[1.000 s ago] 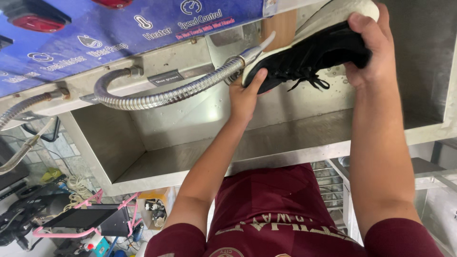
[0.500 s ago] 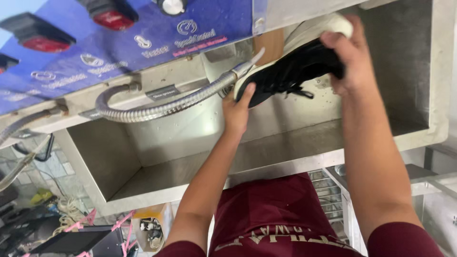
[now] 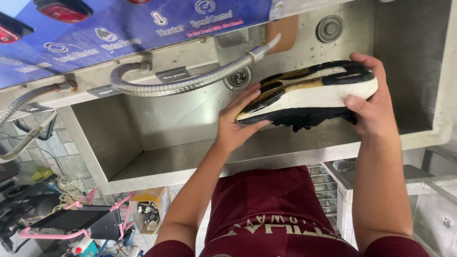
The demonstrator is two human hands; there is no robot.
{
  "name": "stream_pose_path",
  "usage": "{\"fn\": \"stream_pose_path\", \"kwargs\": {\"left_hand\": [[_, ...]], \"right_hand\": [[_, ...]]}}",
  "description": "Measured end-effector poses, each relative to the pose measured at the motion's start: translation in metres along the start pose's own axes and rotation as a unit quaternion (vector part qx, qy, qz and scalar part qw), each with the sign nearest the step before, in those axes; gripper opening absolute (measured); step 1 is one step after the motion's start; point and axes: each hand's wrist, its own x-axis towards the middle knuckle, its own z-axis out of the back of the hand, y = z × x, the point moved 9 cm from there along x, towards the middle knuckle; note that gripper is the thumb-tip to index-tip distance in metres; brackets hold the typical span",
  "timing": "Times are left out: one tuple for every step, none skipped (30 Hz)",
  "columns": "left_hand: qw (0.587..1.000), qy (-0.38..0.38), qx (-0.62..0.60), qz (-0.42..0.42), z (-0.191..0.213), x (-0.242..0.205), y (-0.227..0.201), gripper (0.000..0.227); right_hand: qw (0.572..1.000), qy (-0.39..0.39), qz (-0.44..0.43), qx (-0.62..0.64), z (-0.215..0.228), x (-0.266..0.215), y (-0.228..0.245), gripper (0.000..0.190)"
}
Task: The person cleans a black and white sneaker using a handheld spray gun and a rotating brush machine. They spray the sole and upper of the shoe with a cleaning solution, then rub the shoe against the rotating brush to scrub the surface. The person handles the shoe with both hands, turning it to clean different areas.
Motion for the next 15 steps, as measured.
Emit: {"fn": "stream_pose_path", "kwargs": {"left_hand": [[1.0,0.024,0.016,-0.004,-0.002,0.004,-0.013,0.067],[0.998,0.047,0.033,-0.008,-0.004,0.009,-0.026,0.068],[0.996,0.071,0.049,-0.012,-0.011,0.013,-0.037,0.068],[0.995,0.073,0.067,0.005,-0.016,0.018,-0.044,0.064],[0.993,0.075,0.084,0.021,-0.022,0.022,-0.049,0.061],[0.991,0.078,0.101,0.039,-0.029,0.026,-0.054,0.057],[0.987,0.084,0.121,0.061,-0.034,0.029,-0.057,0.057],[0.983,0.091,0.14,0.082,-0.038,0.033,-0.06,0.058],[0.977,0.098,0.16,0.102,-0.043,0.037,-0.062,0.058],[0.972,0.112,0.164,0.124,-0.049,0.041,-0.063,0.058],[0.967,0.127,0.168,0.145,-0.055,0.044,-0.062,0.058],[0.96,0.14,0.173,0.168,-0.06,0.046,-0.061,0.058],[0.956,0.145,0.17,0.191,-0.065,0.048,-0.058,0.06],[0.951,0.149,0.166,0.215,-0.069,0.049,-0.054,0.061],[0.945,0.153,0.162,0.239,-0.073,0.049,-0.05,0.062]], "right_hand": [[1.0,-0.006,0.018,-0.001,0.003,-0.007,0.003,0.089],[0.999,-0.01,0.035,-0.009,0.006,-0.013,0.007,0.088],[0.998,-0.014,0.052,-0.017,0.008,-0.019,0.012,0.087],[0.997,-0.013,0.069,-0.029,0.009,-0.024,0.015,0.085],[0.996,-0.01,0.078,-0.031,0.01,-0.026,0.018,0.084],[0.996,-0.009,0.087,-0.033,0.011,-0.029,0.02,0.084],[0.996,-0.007,0.09,-0.026,0.012,-0.032,0.021,0.083],[0.996,-0.005,0.088,-0.021,0.015,-0.033,0.023,0.083],[0.996,-0.004,0.086,-0.016,0.018,-0.035,0.025,0.083],[0.997,-0.003,0.079,-0.014,0.022,-0.036,0.027,0.083],[0.997,-0.002,0.071,-0.012,0.027,-0.037,0.029,0.083],[0.997,0.001,0.069,-0.017,0.031,-0.037,0.031,0.083],[0.998,0.004,0.067,-0.021,0.034,-0.037,0.032,0.083],[0.998,0.007,0.063,-0.025,0.037,-0.039,0.031,0.084],[0.998,0.004,0.062,-0.023,0.041,-0.04,0.031,0.084]]}}
